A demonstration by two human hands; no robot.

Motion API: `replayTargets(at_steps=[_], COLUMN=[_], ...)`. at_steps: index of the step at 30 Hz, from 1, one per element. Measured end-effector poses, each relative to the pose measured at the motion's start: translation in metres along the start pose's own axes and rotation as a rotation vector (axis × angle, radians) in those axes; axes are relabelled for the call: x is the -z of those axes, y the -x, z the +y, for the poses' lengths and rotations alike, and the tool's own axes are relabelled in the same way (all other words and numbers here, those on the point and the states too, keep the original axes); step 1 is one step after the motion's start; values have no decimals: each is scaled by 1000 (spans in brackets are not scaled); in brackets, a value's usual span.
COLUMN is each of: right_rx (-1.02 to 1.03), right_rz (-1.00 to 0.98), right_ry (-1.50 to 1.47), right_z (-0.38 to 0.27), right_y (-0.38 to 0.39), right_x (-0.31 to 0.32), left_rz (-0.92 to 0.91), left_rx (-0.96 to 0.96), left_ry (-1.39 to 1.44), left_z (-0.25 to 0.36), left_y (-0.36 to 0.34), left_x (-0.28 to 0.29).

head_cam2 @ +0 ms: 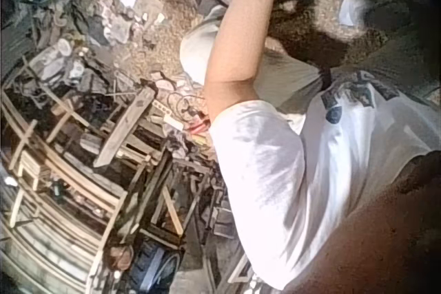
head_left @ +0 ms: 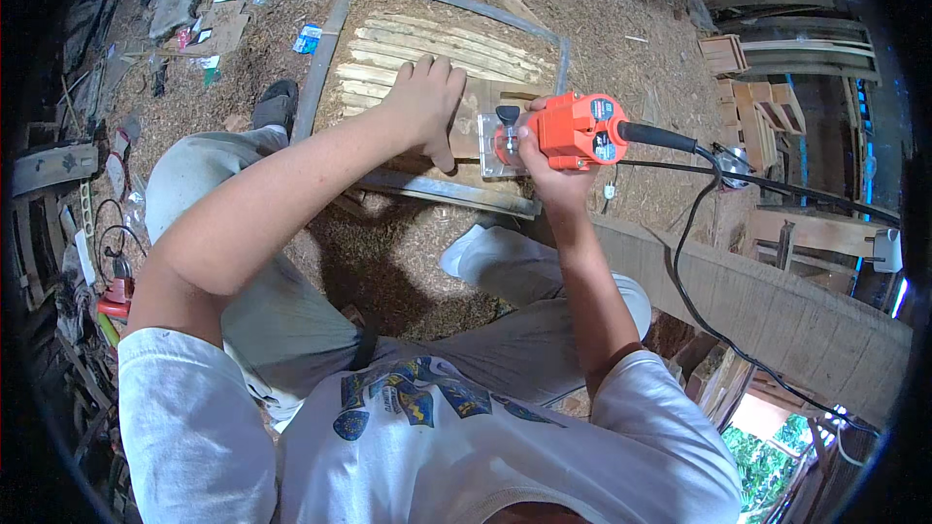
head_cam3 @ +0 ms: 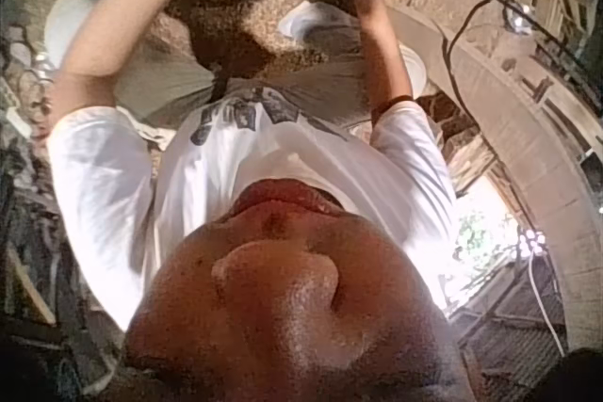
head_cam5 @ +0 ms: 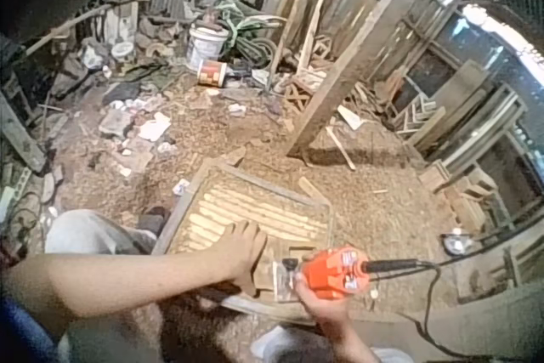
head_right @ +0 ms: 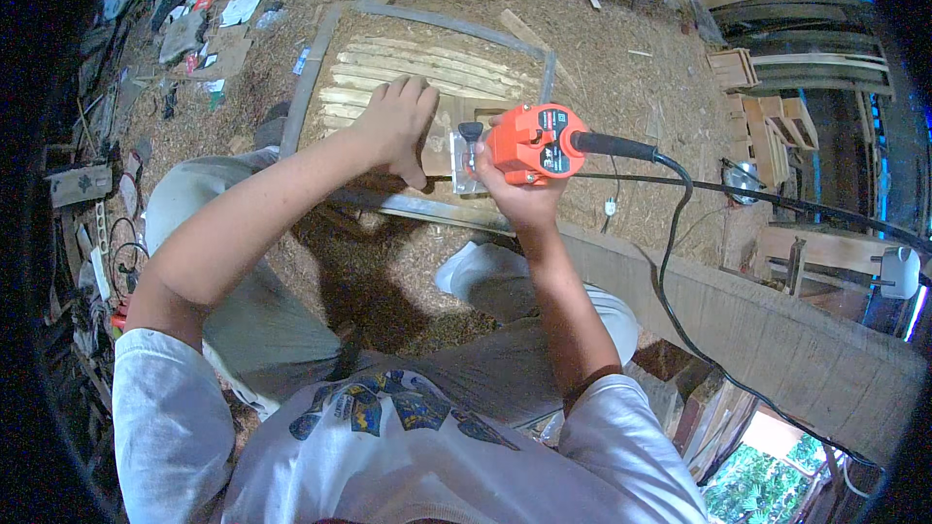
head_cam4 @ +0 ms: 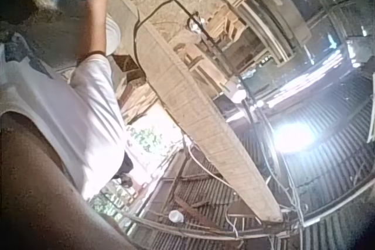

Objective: Using a hand-held wood router to cut a groove or shape into a piece of wood.

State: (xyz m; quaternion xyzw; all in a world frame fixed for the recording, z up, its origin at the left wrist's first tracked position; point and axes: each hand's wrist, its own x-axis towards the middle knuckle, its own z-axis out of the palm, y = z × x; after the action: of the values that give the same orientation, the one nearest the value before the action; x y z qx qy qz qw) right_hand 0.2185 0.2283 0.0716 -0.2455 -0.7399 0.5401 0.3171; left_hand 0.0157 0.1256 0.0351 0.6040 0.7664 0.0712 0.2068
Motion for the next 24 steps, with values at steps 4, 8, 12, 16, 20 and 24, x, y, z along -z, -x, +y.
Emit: replayTargets(at_steps=[4,8,12,16,20,24], right_rx=[22,27,71,8,-24,-14], right_rz=[11,26,22,27,8,22], right_ry=[29,39,106,38,-6,-24], right_z=[-4,1,-4,-6,6,13], right_y=[0,0,-1,0,-1,-2], right_x=[-2,0,-1,-2,6,8], left_rz=[-35,52,35,-61,7,-34], left_rx=[-5,-3,-4,3,-10,4], left_ry=[9,-52,-33,17,-13,13], left_z=[-2,0,0,-1,0,0], left_y=[0,0,1,-1,0,-1], left_x=[-1,-4,-1,2,1,4])
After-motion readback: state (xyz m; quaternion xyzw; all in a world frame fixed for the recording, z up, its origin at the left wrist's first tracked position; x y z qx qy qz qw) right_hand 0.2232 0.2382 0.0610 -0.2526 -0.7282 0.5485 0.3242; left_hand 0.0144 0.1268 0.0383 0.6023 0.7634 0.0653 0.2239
